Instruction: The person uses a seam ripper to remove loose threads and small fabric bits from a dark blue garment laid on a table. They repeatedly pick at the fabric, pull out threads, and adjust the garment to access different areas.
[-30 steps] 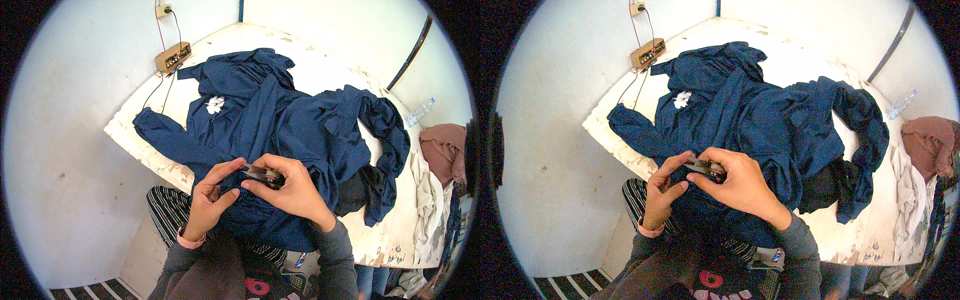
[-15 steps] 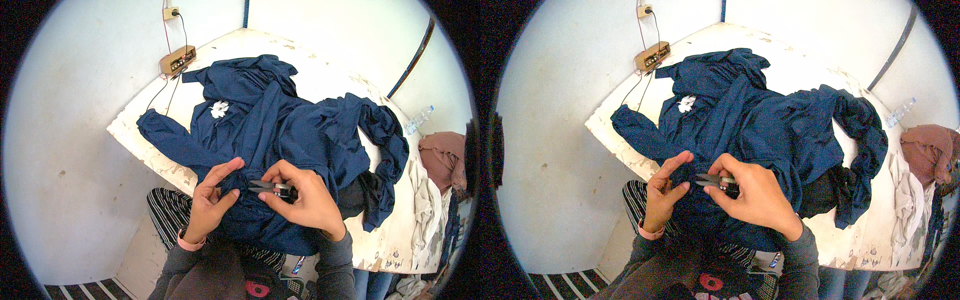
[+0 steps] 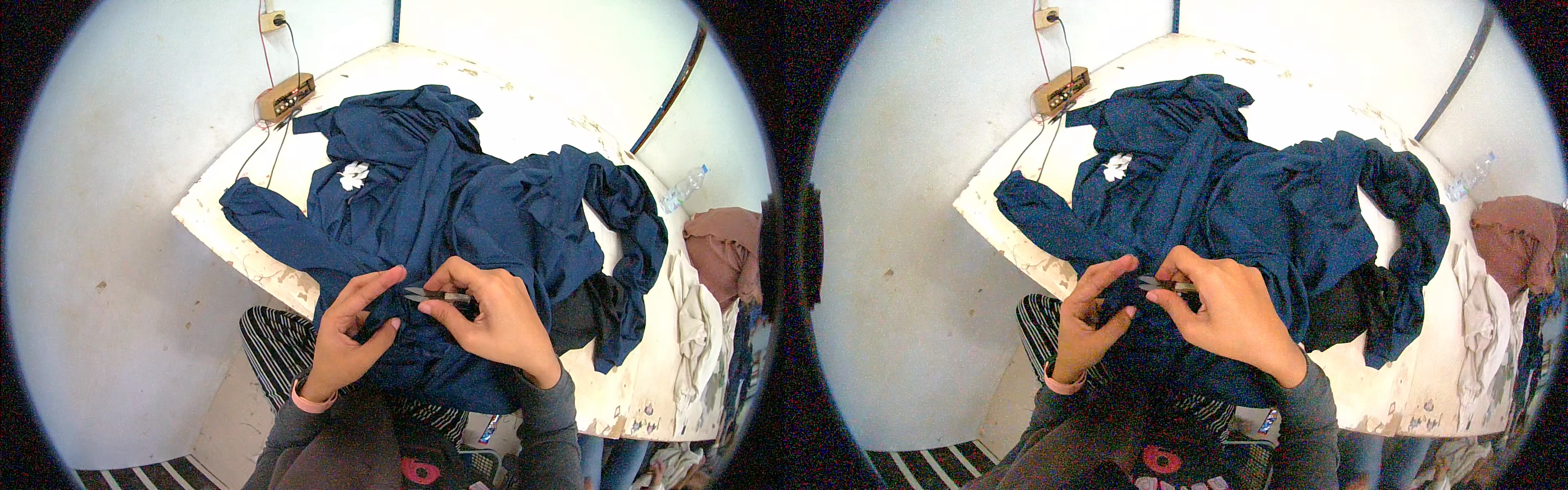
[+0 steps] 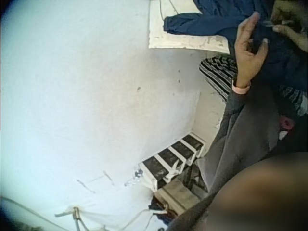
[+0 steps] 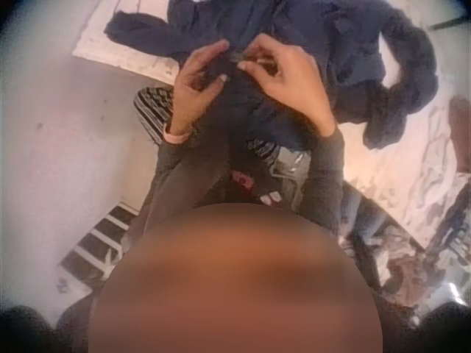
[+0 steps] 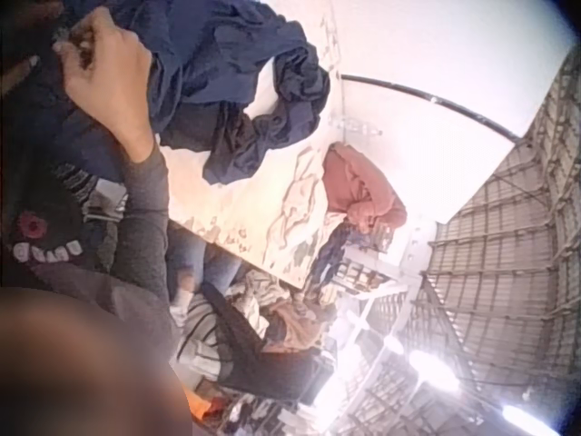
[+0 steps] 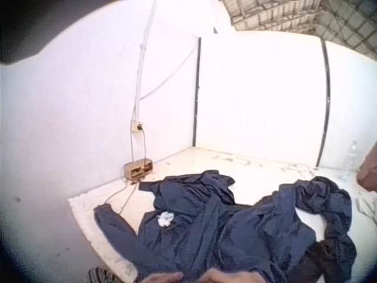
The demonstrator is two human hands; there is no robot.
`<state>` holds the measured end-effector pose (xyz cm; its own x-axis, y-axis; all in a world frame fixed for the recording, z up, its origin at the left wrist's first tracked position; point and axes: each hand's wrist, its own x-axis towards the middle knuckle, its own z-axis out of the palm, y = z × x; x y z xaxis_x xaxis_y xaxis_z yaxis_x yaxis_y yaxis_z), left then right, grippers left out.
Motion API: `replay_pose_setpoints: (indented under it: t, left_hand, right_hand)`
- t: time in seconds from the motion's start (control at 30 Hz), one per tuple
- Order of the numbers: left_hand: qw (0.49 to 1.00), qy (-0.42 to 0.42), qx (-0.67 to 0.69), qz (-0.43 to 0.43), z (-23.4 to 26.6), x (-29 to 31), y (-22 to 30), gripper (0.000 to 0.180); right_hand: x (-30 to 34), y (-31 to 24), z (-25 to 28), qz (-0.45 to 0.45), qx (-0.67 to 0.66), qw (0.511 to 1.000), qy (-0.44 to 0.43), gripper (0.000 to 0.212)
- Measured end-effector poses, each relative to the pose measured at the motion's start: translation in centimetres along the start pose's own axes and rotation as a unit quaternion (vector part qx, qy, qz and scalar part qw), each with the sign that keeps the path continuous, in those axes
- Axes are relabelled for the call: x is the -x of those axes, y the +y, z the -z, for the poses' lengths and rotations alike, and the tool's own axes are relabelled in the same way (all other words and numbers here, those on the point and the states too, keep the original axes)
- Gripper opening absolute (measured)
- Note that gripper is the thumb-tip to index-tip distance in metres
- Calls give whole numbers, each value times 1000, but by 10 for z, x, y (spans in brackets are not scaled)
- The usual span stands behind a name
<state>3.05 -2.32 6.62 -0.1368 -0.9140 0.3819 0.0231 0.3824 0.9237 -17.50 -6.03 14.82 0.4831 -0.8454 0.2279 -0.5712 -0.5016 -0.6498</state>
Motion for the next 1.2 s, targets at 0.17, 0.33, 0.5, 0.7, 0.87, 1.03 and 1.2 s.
replay_pose_setpoints:
  t: [0.17, 0.33, 0.5, 0.7, 0.87, 1.03, 1.2]
  left_hand:
    - [1000, -12, 10, 1, -1, 0, -2, 59]
    - [998, -15, 56, 8, -2, 0, -8, 60]
    - [990, 25, 126, 60, -7, 0, -7, 68]
    - [988, -11, 150, 26, -3, 0, -16, 65]
    - [991, -20, 133, 11, -3, -2, -19, 66]
    - [986, -1, 166, 30, -7, -2, -17, 70]
    - [989, 7, 145, 12, -5, -4, -18, 72]
  right_hand:
    - [-1, -2, 0, -19, 3, 1000, -20, 20]
    - [-2, -1, -3, -13, 11, 1000, -14, 19]
    - [-4, 2, -6, -17, 14, 1000, -7, 18]
    - [-5, 0, -4, -24, -2, 1000, -7, 18]
    - [-5, 3, -6, -17, 4, 1000, -3, 18]
    - [-5, 4, -5, -25, 19, 1000, -6, 18]
    - [-7, 6, -2, -10, -6, 999, 41, 23]
